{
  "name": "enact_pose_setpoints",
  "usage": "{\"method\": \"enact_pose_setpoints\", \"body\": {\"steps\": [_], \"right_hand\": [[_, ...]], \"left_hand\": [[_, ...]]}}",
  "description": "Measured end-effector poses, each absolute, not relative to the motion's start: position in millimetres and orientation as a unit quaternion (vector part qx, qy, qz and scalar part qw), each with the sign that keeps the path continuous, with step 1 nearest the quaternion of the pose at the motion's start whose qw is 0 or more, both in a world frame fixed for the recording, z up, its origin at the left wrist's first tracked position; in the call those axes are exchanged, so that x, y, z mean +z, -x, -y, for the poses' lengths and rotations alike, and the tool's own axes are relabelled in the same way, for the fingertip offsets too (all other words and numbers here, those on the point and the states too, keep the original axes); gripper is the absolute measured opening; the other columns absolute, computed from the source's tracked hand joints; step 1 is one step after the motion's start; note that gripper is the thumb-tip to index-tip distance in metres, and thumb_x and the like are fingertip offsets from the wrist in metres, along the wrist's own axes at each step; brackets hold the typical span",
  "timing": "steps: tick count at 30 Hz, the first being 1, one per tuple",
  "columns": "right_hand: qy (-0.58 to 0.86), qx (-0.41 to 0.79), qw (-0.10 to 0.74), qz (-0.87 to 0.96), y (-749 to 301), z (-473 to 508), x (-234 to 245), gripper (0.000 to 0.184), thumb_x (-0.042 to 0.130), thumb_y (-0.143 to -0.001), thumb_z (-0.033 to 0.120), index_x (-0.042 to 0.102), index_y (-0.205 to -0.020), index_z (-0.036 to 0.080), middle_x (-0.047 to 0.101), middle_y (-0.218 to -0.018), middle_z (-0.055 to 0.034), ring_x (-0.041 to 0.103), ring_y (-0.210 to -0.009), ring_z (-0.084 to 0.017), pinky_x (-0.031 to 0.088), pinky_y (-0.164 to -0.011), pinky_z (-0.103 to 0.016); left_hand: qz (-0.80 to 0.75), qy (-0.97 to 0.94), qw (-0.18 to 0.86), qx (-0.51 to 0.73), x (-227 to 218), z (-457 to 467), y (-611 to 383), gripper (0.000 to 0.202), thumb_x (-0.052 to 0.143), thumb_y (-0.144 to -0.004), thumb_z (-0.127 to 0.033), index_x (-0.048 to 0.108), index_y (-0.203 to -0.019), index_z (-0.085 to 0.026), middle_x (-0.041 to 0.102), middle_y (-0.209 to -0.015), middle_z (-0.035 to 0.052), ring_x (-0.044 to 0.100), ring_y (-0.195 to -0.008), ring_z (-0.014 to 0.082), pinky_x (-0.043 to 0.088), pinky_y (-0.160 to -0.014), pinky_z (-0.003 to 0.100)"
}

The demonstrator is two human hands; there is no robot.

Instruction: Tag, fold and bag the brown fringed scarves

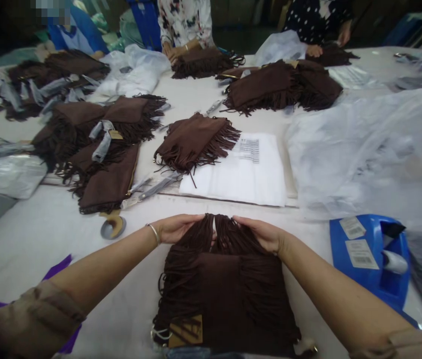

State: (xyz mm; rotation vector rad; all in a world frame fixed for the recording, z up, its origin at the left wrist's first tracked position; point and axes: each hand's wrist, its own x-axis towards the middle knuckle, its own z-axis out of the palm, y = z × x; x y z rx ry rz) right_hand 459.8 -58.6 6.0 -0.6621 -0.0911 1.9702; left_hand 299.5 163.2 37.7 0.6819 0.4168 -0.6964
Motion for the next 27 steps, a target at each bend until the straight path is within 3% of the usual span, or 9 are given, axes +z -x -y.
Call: {"method": "enact_pose_setpoints", "body": {"steps": [3,7,13,16,18,20,23,25,27], "right_hand": [[0.302,0.806,0.506,0.061,-458,56,7,0.044,0.041,-0.093,0.042,0.057,-0.112,0.006,0.064,-0.108,-0.0149,0.057,-0.107,-0.023,0.035,-0.105,-0.037],[0.400,0.731,0.523,0.181,-451,69,28,0.041,0.048,-0.090,0.041,0.056,-0.117,0.010,0.064,-0.110,-0.0119,0.058,-0.105,-0.025,0.037,-0.103,-0.042],[0.602,0.428,0.383,0.554,-389,126,60,0.045,0.048,-0.091,0.040,0.042,-0.134,0.028,0.044,-0.138,-0.0025,0.038,-0.127,-0.025,0.027,-0.109,-0.044],[0.598,0.367,0.343,0.624,-336,164,51,0.053,0.052,-0.089,0.038,0.035,-0.138,0.028,0.036,-0.143,-0.0042,0.025,-0.134,-0.024,0.021,-0.111,-0.046],[0.585,0.368,0.332,0.642,-309,188,47,0.050,0.053,-0.089,0.036,0.038,-0.136,0.029,0.040,-0.140,-0.0043,0.026,-0.133,-0.023,0.020,-0.112,-0.046],[0.571,0.380,0.350,0.638,-298,206,51,0.043,0.051,-0.090,0.035,0.045,-0.132,0.030,0.046,-0.136,-0.0034,0.035,-0.129,-0.023,0.025,-0.110,-0.045],[0.582,0.361,0.467,0.559,-317,212,65,0.037,0.039,-0.094,0.041,0.054,-0.124,0.027,0.054,-0.128,-0.0052,0.046,-0.121,-0.025,0.035,-0.105,-0.046],[0.634,0.295,0.534,0.475,-343,196,74,0.042,0.029,-0.096,0.043,0.056,-0.122,0.025,0.056,-0.125,-0.0055,0.047,-0.119,-0.026,0.034,-0.105,-0.048],[0.689,0.227,0.525,0.445,-366,167,76,0.041,0.033,-0.095,0.045,0.055,-0.123,0.026,0.054,-0.128,-0.0030,0.043,-0.123,-0.025,0.027,-0.109,-0.048]], "left_hand": [[-0.198,-0.362,0.850,-0.329,41,-155,-304,0.043,0.049,-0.088,-0.042,0.057,-0.112,-0.008,0.065,-0.107,0.0147,0.061,-0.101,0.0233,0.040,-0.099,0.041],[-0.147,-0.548,0.790,-0.231,70,-133,-296,0.041,0.056,-0.084,-0.039,0.058,-0.113,-0.010,0.063,-0.112,0.0128,0.058,-0.105,0.0250,0.039,-0.100,0.041],[-0.006,-0.843,0.520,-0.136,110,-74,-225,0.040,0.055,-0.085,-0.033,0.052,-0.124,-0.023,0.055,-0.127,0.0050,0.050,-0.117,0.0213,0.036,-0.105,0.039],[0.059,-0.895,0.424,-0.130,108,-43,-178,0.038,0.054,-0.086,-0.028,0.052,-0.124,-0.022,0.051,-0.132,0.0063,0.040,-0.127,0.0210,0.028,-0.111,0.043],[0.084,-0.910,0.383,-0.134,110,-27,-154,0.036,0.053,-0.086,-0.026,0.053,-0.122,-0.021,0.051,-0.132,0.0072,0.037,-0.129,0.0216,0.025,-0.112,0.044],[0.111,-0.906,0.384,-0.141,119,-20,-139,0.033,0.052,-0.088,-0.026,0.055,-0.120,-0.021,0.055,-0.128,0.0072,0.043,-0.125,0.0210,0.030,-0.110,0.041],[0.111,-0.865,0.473,-0.127,135,-31,-138,0.028,0.049,-0.090,-0.029,0.061,-0.114,-0.021,0.062,-0.118,0.0055,0.054,-0.114,0.0182,0.040,-0.104,0.035],[0.014,-0.843,0.536,-0.046,135,-53,-147,0.029,0.045,-0.091,-0.033,0.063,-0.111,-0.020,0.063,-0.117,0.0051,0.056,-0.112,0.0182,0.042,-0.102,0.035],[-0.131,-0.832,0.532,0.079,122,-77,-157,0.034,0.043,-0.091,-0.038,0.061,-0.113,-0.018,0.061,-0.120,0.0058,0.053,-0.115,0.0201,0.038,-0.105,0.039]]}}
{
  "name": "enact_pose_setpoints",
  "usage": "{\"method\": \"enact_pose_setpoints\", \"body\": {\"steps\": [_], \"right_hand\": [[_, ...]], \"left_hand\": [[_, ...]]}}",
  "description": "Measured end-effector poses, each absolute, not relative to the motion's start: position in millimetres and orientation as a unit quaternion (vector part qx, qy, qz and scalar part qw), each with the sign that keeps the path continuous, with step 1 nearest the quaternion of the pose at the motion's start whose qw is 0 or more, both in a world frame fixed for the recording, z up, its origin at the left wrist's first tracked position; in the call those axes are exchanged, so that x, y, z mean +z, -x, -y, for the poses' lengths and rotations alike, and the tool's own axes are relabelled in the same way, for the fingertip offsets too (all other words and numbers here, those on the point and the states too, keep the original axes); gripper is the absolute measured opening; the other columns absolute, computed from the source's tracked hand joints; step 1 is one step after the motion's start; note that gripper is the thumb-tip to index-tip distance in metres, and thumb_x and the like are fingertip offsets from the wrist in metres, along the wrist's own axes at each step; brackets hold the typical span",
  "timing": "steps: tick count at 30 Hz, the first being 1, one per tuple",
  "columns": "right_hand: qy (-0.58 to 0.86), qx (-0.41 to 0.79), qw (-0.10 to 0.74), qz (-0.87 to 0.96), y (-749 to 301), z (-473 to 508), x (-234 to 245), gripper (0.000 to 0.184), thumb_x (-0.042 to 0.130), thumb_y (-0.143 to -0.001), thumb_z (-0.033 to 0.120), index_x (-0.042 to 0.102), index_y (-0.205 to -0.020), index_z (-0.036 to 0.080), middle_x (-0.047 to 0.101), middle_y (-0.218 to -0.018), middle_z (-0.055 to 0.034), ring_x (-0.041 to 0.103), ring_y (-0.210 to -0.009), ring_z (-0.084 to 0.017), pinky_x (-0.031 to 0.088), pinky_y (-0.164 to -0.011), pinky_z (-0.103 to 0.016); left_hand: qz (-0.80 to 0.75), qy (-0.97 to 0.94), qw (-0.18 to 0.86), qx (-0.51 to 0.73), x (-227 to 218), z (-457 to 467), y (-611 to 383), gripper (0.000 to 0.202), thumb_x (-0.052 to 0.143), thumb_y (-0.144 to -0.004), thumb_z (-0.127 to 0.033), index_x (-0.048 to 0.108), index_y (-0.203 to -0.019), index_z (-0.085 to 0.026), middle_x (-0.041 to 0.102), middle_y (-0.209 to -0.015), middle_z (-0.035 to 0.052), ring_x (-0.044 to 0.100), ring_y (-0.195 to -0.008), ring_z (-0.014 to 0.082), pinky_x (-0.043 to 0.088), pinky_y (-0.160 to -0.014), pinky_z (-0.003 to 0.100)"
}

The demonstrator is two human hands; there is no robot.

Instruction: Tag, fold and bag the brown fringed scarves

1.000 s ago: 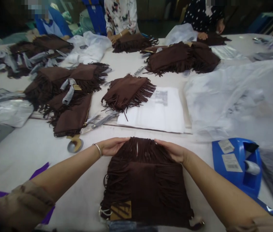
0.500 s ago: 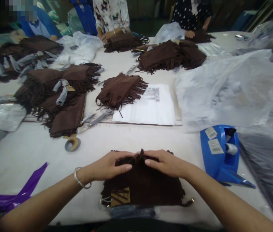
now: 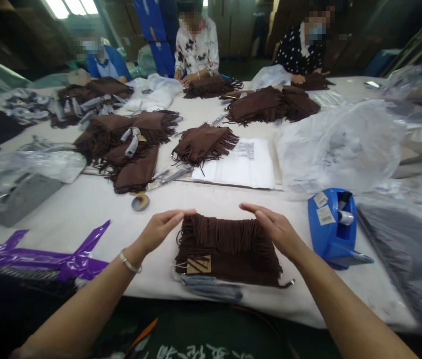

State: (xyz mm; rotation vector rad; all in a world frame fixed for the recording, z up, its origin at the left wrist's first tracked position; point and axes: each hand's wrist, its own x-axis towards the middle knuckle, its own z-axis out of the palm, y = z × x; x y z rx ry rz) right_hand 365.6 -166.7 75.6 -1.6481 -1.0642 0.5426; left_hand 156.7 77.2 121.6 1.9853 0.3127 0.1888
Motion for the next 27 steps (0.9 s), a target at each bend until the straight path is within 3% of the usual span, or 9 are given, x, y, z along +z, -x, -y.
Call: {"method": "enact_pose_setpoints", "body": {"steps": [3,8,13,16,20,25,27], "right_hand": [[0.690,0.215,0.475,0.502,-374,115,65,0.045,0.039,-0.092,0.050,0.046,-0.131,0.028,0.043,-0.138,-0.0003,0.034,-0.130,-0.023,0.018,-0.113,-0.045],[0.620,0.239,0.409,0.625,-337,74,39,0.048,0.032,-0.094,0.049,0.034,-0.138,0.030,0.031,-0.145,0.0009,0.022,-0.135,-0.020,0.016,-0.114,-0.044],[0.607,0.221,0.375,0.664,-302,94,24,0.052,0.041,-0.092,0.047,0.032,-0.139,0.028,0.028,-0.147,-0.0018,0.016,-0.136,-0.023,0.011,-0.113,-0.050],[0.618,0.243,0.464,0.586,-292,111,23,0.045,0.035,-0.095,0.046,0.039,-0.136,0.027,0.031,-0.145,-0.0019,0.023,-0.135,-0.022,0.013,-0.114,-0.048],[0.648,0.218,0.586,0.435,-291,109,36,0.042,0.026,-0.097,0.045,0.054,-0.123,0.026,0.049,-0.133,-0.0015,0.039,-0.126,-0.019,0.022,-0.112,-0.040],[0.621,0.255,0.537,0.511,-301,63,51,0.045,0.027,-0.095,0.050,0.051,-0.126,0.026,0.045,-0.136,-0.0002,0.034,-0.130,-0.018,0.019,-0.113,-0.039],[0.607,0.275,0.480,0.570,-303,47,49,0.048,0.025,-0.095,0.051,0.052,-0.126,0.025,0.047,-0.135,-0.0014,0.032,-0.131,-0.018,0.020,-0.113,-0.041]], "left_hand": [[-0.265,-0.809,0.497,0.167,87,-99,-161,0.042,0.045,-0.089,-0.043,0.056,-0.120,-0.016,0.056,-0.127,0.0077,0.045,-0.124,0.0219,0.028,-0.111,0.041],[-0.235,-0.803,0.523,0.162,44,-66,-142,0.047,0.029,-0.095,-0.043,0.043,-0.132,-0.018,0.040,-0.141,0.0044,0.032,-0.132,0.0173,0.022,-0.114,0.038],[-0.177,-0.924,0.311,0.139,35,-19,-142,0.047,0.031,-0.095,-0.035,0.029,-0.139,-0.018,0.024,-0.149,0.0072,0.009,-0.139,0.0200,0.017,-0.115,0.047],[-0.169,-0.956,0.205,0.124,34,-4,-148,0.054,0.037,-0.093,-0.031,0.020,-0.141,-0.012,0.020,-0.149,0.0141,0.007,-0.139,0.0238,0.021,-0.113,0.051],[-0.200,-0.957,0.176,0.117,36,14,-150,0.057,0.037,-0.092,-0.029,0.018,-0.141,-0.006,0.020,-0.148,0.0185,0.007,-0.139,0.0265,0.022,-0.112,0.050],[-0.202,-0.958,0.171,0.106,47,41,-145,0.059,0.041,-0.090,-0.030,0.023,-0.139,-0.002,0.020,-0.148,0.0207,0.008,-0.139,0.0294,0.019,-0.113,0.050],[-0.189,-0.957,0.195,0.100,58,43,-139,0.055,0.042,-0.089,-0.028,0.028,-0.137,-0.003,0.027,-0.146,0.0198,0.017,-0.137,0.0293,0.022,-0.112,0.048]]}}
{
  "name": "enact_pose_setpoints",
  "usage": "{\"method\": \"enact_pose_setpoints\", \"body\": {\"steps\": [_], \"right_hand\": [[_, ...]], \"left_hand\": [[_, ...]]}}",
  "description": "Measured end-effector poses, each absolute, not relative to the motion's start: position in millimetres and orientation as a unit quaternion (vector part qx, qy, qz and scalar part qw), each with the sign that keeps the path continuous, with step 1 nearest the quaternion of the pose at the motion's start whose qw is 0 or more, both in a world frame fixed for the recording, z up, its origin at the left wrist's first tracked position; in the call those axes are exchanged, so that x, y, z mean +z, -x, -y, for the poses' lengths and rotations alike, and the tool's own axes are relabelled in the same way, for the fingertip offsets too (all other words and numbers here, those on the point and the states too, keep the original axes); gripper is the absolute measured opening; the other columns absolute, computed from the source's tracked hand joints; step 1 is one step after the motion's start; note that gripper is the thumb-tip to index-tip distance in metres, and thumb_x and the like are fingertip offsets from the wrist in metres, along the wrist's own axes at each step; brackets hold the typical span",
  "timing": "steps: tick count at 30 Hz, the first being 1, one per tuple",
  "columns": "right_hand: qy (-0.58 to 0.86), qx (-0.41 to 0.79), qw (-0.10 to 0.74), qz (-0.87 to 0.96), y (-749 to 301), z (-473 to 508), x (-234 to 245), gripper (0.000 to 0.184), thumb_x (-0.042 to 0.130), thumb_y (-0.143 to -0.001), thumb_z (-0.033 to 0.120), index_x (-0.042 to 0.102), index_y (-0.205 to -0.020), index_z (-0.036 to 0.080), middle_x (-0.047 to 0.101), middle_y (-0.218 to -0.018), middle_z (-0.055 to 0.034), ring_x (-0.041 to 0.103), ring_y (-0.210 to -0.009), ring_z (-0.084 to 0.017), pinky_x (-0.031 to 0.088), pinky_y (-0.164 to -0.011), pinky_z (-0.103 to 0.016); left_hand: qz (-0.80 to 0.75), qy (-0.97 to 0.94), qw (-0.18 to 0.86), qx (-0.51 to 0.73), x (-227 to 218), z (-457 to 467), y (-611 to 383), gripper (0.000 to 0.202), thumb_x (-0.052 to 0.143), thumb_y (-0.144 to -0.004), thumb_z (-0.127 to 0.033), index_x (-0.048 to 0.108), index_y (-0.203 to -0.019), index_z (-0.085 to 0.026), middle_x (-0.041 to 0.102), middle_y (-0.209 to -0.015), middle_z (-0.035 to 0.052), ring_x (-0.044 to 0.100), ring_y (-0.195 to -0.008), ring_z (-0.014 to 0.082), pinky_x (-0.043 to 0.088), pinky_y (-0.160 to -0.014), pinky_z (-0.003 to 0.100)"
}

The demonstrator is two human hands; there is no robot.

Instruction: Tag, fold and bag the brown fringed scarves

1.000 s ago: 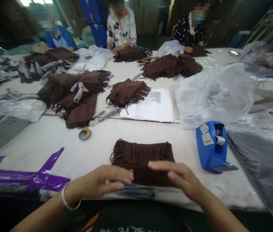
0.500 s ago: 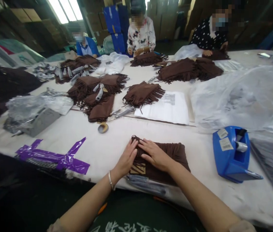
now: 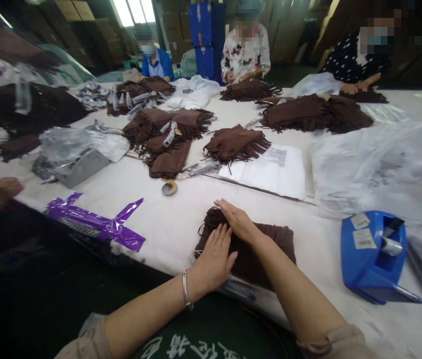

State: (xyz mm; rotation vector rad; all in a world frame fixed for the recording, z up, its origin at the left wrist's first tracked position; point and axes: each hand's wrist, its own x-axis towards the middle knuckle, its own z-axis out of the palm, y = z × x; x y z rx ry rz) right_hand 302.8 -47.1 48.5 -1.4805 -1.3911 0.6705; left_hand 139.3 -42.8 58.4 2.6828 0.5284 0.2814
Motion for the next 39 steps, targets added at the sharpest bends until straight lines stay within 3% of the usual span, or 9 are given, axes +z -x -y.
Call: {"method": "enact_pose_setpoints", "body": {"steps": [4,11,15,19,23,27,30,34,39], "right_hand": [[0.585,0.263,0.409,0.649,-300,45,32,0.044,0.033,-0.094,0.049,0.057,-0.121,0.025,0.050,-0.133,-0.0032,0.032,-0.131,-0.021,0.022,-0.112,-0.045],[0.608,0.170,0.367,0.683,-295,65,18,0.040,0.032,-0.096,0.042,0.049,-0.129,0.026,0.044,-0.137,-0.0039,0.028,-0.133,-0.021,0.021,-0.111,-0.049],[0.609,0.155,0.368,0.685,-293,63,18,0.039,0.035,-0.095,0.041,0.049,-0.128,0.027,0.045,-0.137,-0.0039,0.028,-0.133,-0.022,0.020,-0.111,-0.050],[0.605,0.167,0.387,0.675,-289,66,19,0.039,0.035,-0.095,0.044,0.053,-0.125,0.026,0.046,-0.136,-0.0038,0.029,-0.132,-0.022,0.018,-0.111,-0.050],[0.571,0.280,0.526,0.566,-292,80,30,0.045,0.024,-0.097,0.046,0.056,-0.121,0.025,0.054,-0.128,-0.0018,0.040,-0.126,-0.020,0.021,-0.111,-0.045],[0.560,0.321,0.613,0.455,-311,88,50,0.053,0.018,-0.096,0.051,0.058,-0.119,0.023,0.056,-0.126,-0.0017,0.043,-0.123,-0.021,0.022,-0.112,-0.044],[0.587,0.275,0.592,0.479,-324,76,62,0.052,0.022,-0.095,0.053,0.057,-0.119,0.024,0.053,-0.129,-0.0018,0.038,-0.127,-0.021,0.018,-0.113,-0.045],[0.597,0.250,0.528,0.550,-318,47,62,0.048,0.026,-0.094,0.053,0.055,-0.122,0.026,0.051,-0.132,-0.0025,0.036,-0.128,-0.021,0.021,-0.112,-0.046],[0.579,0.213,0.417,0.668,-284,43,45,0.041,0.045,-0.090,0.048,0.055,-0.123,0.026,0.050,-0.132,-0.0056,0.032,-0.130,-0.026,0.022,-0.110,-0.052]], "left_hand": [[-0.178,-0.935,0.281,0.121,83,12,-115,0.034,0.032,-0.094,-0.026,0.051,-0.122,-0.021,0.058,-0.122,0.0067,0.055,-0.110,0.0186,0.042,-0.098,0.033],[-0.298,-0.925,0.195,0.137,57,-60,-106,0.020,0.058,-0.079,-0.019,0.062,-0.098,-0.016,0.062,-0.079,0.0044,0.057,-0.082,0.0200,0.045,-0.083,0.036],[-0.285,-0.925,0.206,0.142,47,-60,-113,0.010,0.054,-0.079,-0.014,0.063,-0.082,-0.016,0.062,-0.079,0.0040,0.056,-0.080,0.0180,0.045,-0.079,0.032],[-0.287,-0.917,0.216,0.173,64,-43,-105,0.012,0.050,-0.085,-0.018,0.062,-0.088,-0.018,0.063,-0.085,0.0027,0.055,-0.079,0.0161,0.045,-0.077,0.030],[-0.179,-0.952,0.172,0.178,78,-8,-114,0.013,0.046,-0.089,-0.017,0.058,-0.092,-0.019,0.059,-0.090,0.0045,0.051,-0.090,0.0185,0.045,-0.082,0.033],[-0.093,-0.988,0.070,0.099,74,23,-134,0.016,0.041,-0.090,-0.016,0.055,-0.083,-0.017,0.055,-0.084,0.0067,0.049,-0.082,0.0213,0.046,-0.074,0.037],[-0.076,-0.994,0.036,0.075,70,35,-140,0.015,0.041,-0.089,-0.015,0.054,-0.080,-0.016,0.053,-0.083,0.0072,0.049,-0.082,0.0223,0.047,-0.073,0.038],[-0.025,-0.991,0.094,0.096,74,49,-133,0.014,0.042,-0.089,-0.017,0.056,-0.091,-0.016,0.056,-0.085,0.0073,0.051,-0.084,0.0213,0.048,-0.075,0.037],[0.054,-0.954,0.178,0.236,90,42,-116,0.021,0.049,-0.083,-0.016,0.057,-0.103,-0.018,0.063,-0.086,0.0065,0.054,-0.078,0.0198,0.048,-0.070,0.035]]}}
